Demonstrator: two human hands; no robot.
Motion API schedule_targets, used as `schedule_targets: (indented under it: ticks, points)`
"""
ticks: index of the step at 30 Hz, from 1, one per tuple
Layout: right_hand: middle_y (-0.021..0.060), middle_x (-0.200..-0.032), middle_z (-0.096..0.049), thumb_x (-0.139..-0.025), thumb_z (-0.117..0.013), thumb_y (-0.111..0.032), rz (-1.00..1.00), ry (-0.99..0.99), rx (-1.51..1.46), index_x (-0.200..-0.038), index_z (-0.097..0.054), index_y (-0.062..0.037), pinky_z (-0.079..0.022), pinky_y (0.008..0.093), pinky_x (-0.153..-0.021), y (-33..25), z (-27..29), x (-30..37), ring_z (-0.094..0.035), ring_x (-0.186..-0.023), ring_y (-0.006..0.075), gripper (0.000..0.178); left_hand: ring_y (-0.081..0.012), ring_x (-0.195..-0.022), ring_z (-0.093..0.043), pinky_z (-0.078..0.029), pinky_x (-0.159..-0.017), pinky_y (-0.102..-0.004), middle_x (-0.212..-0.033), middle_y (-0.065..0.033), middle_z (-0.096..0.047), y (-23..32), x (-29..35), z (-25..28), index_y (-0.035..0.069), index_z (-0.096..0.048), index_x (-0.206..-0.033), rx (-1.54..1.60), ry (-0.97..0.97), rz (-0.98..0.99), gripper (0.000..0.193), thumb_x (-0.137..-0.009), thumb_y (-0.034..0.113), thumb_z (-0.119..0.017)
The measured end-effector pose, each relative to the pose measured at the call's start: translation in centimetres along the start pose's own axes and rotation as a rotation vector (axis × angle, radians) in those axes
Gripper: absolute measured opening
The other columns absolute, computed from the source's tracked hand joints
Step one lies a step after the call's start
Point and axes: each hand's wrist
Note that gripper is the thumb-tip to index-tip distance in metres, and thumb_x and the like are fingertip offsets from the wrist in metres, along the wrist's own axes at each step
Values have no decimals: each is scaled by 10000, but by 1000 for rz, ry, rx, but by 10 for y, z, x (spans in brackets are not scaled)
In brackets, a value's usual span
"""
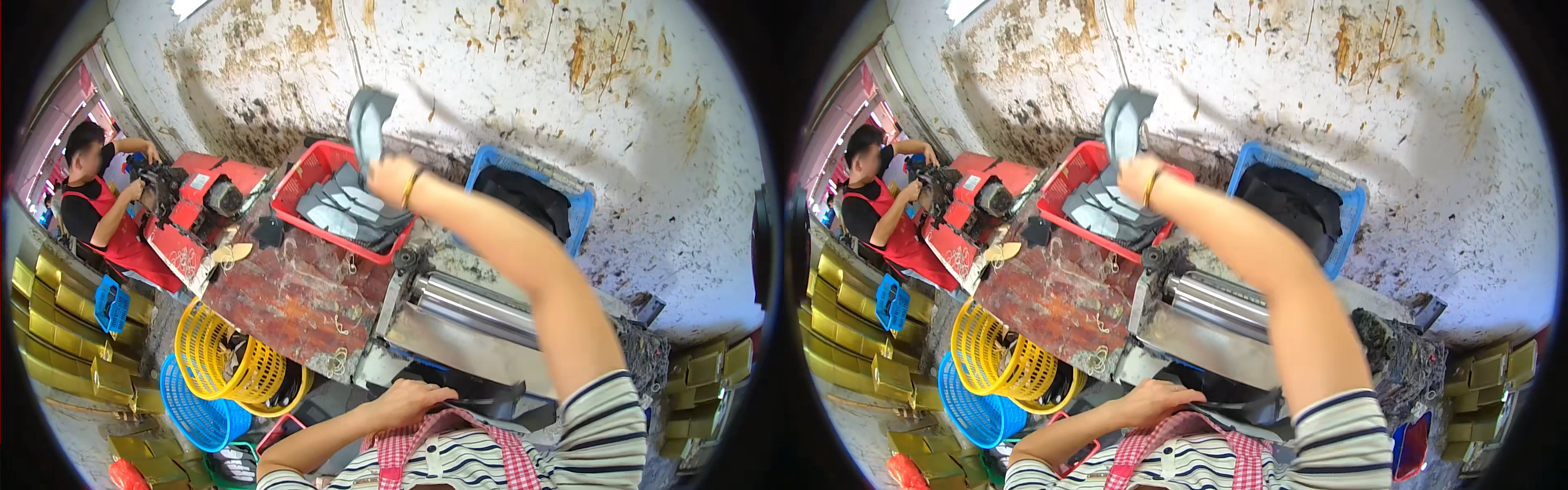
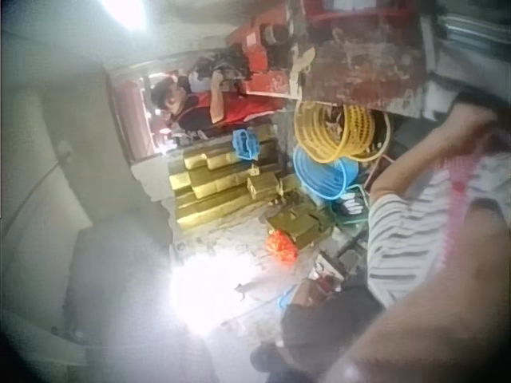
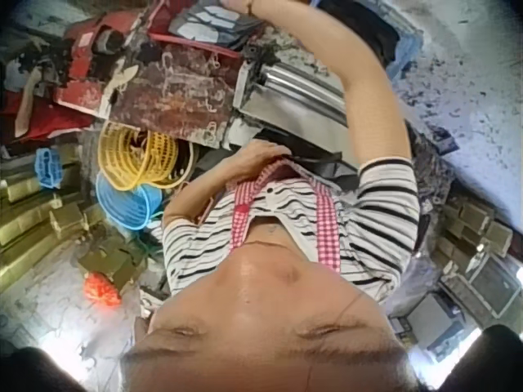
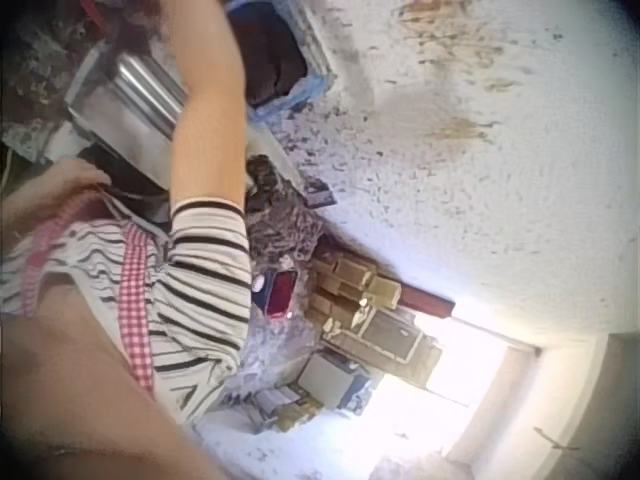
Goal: Feeding shoe upper components through a roller machine to apply adhesive or laminate them.
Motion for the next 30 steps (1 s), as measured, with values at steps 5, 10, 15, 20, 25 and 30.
schedule_targets:
  ticks: [5,10,15,20,25,30]
  points:
    - [96,-1142,-510,-731,-580,-163,177,-197,-429,-1063,-604,-247,-461,407,-823,-14,-57,54,-544,-981,313,343,-307,-644,-574,-450,-593,-352,-721,-167,-582,-39,-10,-30,44,-605,-954,332,144,-18,292,-810,298,-604]
    - [105,-852,-616,-772,-544,-234,-132,-349,-846,-1122,-519,-71,-466,354,-733,42,-23,156,-587,-846,268,387,-72,-614,-544,-432,-563,-247,-707,-12,-628,-43,-31,-9,13,-676,-833,723,-120,556,372,-740,372,-683]
    - [147,-1038,-592,-770,-521,-590,-430,-807,-1025,-1066,-573,-27,-446,375,-817,46,-79,280,-548,-954,287,638,-96,-770,-568,-449,-702,-227,-896,-26,-623,-36,-46,3,5,-601,-1023,830,-126,587,330,-799,243,-653]
    - [142,-1083,-567,-769,-544,-545,-679,-837,-1208,-1058,-590,-56,-433,382,-842,40,-99,358,-534,-979,273,569,-86,-790,-551,-447,-725,-241,-890,-19,-616,-3,-12,25,1,-601,-993,1090,-136,511,292,-783,191,-671]
    - [122,-1082,-563,-680,-623,-156,-414,-604,-1082,-1191,-479,-163,-425,365,-838,52,-59,350,-542,-941,260,530,-67,-695,-560,-469,-651,-238,-811,-8,-622,-3,-46,14,-5,-617,-915,948,-188,575,243,-788,197,-665]
    - [107,-1035,-585,-712,-521,-86,-318,-522,-863,-1202,-454,-239,-421,394,-809,57,-76,350,-562,-902,306,517,-78,-690,-560,-470,-649,-244,-816,-8,-623,-5,-92,2,-7,-601,-964,900,-139,767,293,-783,213,-669]
Point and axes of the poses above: each hand's wrist, its own x-axis away from the middle knuckle, its own z-axis out of the back of the hand, y = z × x
